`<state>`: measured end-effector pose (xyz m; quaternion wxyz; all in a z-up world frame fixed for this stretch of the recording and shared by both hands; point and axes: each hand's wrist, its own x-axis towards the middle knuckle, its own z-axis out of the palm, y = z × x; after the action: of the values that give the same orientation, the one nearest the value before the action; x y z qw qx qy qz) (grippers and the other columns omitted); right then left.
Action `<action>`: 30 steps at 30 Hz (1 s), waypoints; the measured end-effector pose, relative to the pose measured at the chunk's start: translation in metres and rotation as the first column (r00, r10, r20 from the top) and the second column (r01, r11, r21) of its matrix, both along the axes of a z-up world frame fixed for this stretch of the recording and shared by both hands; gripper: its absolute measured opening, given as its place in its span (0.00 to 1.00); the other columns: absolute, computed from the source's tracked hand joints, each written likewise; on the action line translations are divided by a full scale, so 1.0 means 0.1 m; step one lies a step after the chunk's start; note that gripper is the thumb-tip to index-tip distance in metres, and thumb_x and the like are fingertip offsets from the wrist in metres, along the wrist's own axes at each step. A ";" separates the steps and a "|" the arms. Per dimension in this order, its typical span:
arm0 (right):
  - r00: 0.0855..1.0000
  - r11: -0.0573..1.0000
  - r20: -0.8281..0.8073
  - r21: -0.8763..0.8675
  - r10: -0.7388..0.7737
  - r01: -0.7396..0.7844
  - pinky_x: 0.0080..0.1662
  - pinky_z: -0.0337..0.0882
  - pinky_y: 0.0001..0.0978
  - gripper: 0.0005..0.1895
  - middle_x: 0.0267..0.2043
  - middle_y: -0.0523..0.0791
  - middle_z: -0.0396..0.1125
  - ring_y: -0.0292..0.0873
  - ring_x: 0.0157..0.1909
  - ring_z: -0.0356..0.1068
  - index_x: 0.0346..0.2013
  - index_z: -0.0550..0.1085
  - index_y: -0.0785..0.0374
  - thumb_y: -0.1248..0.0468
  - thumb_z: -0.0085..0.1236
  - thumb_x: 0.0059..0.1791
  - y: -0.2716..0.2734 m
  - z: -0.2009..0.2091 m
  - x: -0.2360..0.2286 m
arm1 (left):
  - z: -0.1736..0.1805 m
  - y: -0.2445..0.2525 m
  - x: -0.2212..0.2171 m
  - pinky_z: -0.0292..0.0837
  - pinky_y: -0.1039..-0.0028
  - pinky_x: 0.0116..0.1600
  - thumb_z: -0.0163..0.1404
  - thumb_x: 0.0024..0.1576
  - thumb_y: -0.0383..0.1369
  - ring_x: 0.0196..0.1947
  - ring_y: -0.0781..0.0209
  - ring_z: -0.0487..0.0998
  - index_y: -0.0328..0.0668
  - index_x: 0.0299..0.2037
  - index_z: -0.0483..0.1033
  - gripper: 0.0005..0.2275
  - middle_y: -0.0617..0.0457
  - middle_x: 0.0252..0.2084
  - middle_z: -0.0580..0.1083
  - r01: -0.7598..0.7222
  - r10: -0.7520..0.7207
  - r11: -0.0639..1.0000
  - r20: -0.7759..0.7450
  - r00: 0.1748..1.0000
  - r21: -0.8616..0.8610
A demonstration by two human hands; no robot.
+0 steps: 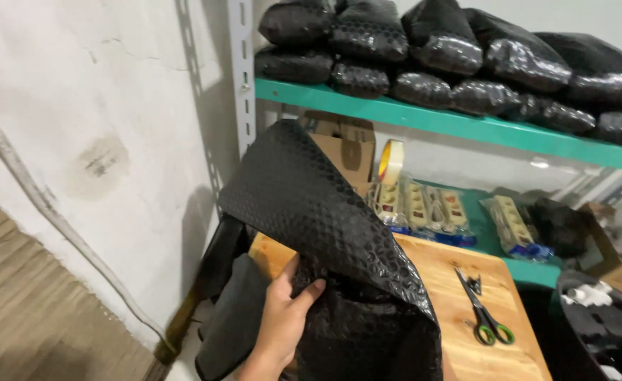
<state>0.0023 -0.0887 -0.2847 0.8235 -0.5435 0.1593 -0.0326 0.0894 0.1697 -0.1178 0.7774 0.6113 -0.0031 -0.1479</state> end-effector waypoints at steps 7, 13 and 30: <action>0.995 0.973 -0.047 -0.219 -0.091 0.078 0.60 0.67 0.44 0.31 0.60 0.56 0.72 0.54 0.60 0.71 0.62 0.72 0.68 0.53 0.43 0.49 0.12 -0.04 -0.07 | -0.21 -0.25 -0.22 0.66 0.69 0.71 0.54 0.56 0.35 0.68 0.60 0.72 0.51 0.69 0.67 0.27 0.61 0.68 0.73 -0.015 -0.012 0.946 0.083 0.996 0.323; 0.987 0.912 -0.090 -0.400 -0.132 0.086 0.61 0.69 0.40 0.26 0.59 0.50 0.75 0.48 0.61 0.73 0.61 0.74 0.63 0.62 0.52 0.48 0.33 0.66 0.15 | -0.24 -0.21 -0.29 0.65 0.69 0.73 0.49 0.59 0.34 0.68 0.60 0.71 0.54 0.71 0.63 0.27 0.64 0.70 0.70 -0.001 0.002 0.930 -0.003 1.000 0.369; 0.787 0.599 0.197 -0.550 -0.585 0.582 0.45 0.67 0.31 0.05 0.42 0.47 0.72 0.40 0.43 0.69 0.44 0.72 0.61 0.67 0.58 0.54 -0.93 0.96 0.02 | -0.72 0.12 0.03 0.67 0.74 0.66 0.52 0.53 0.30 0.64 0.63 0.75 0.50 0.66 0.71 0.27 0.57 0.63 0.76 -0.216 0.183 0.834 0.115 0.976 0.507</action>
<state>0.0040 -0.1813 -0.1890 0.5586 -0.6867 0.3114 -0.3456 0.0921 0.1814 -0.1895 0.5954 0.7986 0.0767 -0.0425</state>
